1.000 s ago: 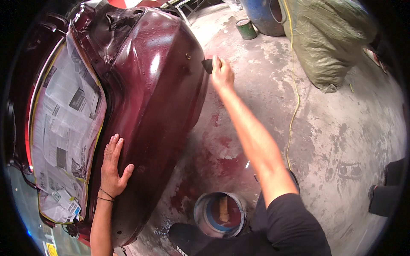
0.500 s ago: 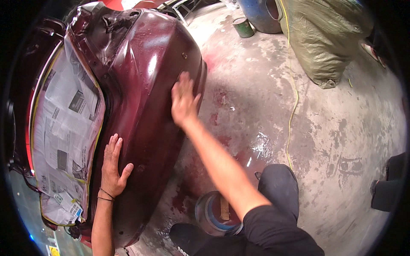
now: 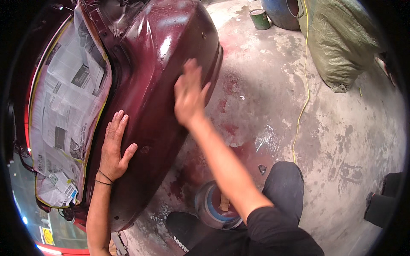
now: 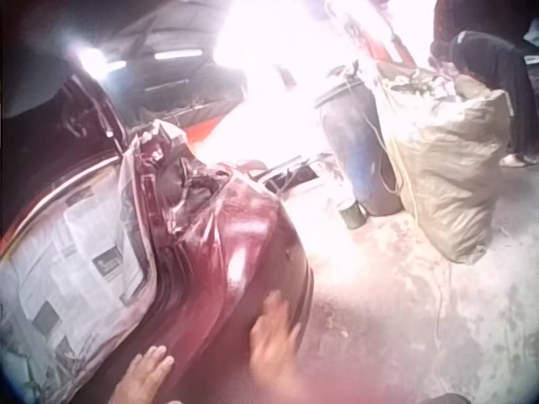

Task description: The person sits on the floor and uses a sanding block to rub the surface of a maroon car bumper. They repeatedly dip the block into a bucket of liquid and continue sanding the bumper's surface.

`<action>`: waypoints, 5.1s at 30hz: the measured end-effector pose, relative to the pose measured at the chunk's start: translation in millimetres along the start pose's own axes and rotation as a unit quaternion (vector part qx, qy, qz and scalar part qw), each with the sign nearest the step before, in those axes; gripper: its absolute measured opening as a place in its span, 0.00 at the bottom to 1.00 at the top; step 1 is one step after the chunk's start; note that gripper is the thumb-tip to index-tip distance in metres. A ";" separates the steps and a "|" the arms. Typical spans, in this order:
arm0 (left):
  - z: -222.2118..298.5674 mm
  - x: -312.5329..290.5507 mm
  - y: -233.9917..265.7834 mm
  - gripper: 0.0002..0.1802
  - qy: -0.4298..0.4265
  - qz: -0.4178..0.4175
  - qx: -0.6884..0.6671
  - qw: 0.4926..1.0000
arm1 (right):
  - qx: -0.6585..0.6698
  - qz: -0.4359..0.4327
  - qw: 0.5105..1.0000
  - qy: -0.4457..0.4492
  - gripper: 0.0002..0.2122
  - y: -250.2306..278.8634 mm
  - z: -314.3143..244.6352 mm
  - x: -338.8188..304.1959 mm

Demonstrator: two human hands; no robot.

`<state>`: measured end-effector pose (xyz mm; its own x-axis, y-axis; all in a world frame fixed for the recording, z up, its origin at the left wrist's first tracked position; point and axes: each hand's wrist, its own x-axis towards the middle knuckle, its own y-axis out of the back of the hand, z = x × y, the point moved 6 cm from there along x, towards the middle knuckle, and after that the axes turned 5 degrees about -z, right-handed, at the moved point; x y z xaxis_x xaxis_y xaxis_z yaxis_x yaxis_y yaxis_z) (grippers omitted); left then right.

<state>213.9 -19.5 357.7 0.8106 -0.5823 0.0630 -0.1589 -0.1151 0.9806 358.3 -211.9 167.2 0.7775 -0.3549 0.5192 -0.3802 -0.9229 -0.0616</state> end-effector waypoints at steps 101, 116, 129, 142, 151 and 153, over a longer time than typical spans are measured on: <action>-33.0 12.5 -31.0 0.35 -0.018 0.073 -0.003 0.997 | -0.056 -0.123 0.991 0.012 0.32 -35.6 -68.2 -156.3; -26.3 85.1 -17.2 0.44 -0.015 0.073 -0.119 0.990 | -0.150 -0.160 0.962 -0.166 0.34 -9.7 -107.0 -8.1; -28.3 91.3 -17.0 0.45 0.049 -0.070 -0.184 0.979 | -0.289 -0.191 0.912 -0.221 0.34 -12.1 -134.9 127.2; -25.4 88.5 -25.0 0.46 0.040 -0.105 -0.191 0.975 | -0.287 -0.181 0.919 -0.203 0.32 -36.7 -142.8 150.8; -25.1 84.1 -27.6 0.46 0.033 -0.102 -0.206 0.973 | -0.235 -0.135 0.938 -0.218 0.36 -9.9 -20.4 381.0; -25.1 85.3 -27.0 0.46 0.034 -0.096 -0.203 0.974 | -0.275 -0.097 0.947 -0.131 0.35 -21.6 -62.7 327.2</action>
<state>301.5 -45.9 341.2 0.8407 -0.5254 -0.1310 0.2244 0.1179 0.9673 589.6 -298.8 391.9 0.9295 -0.2780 0.2422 -0.3654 -0.7819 0.5050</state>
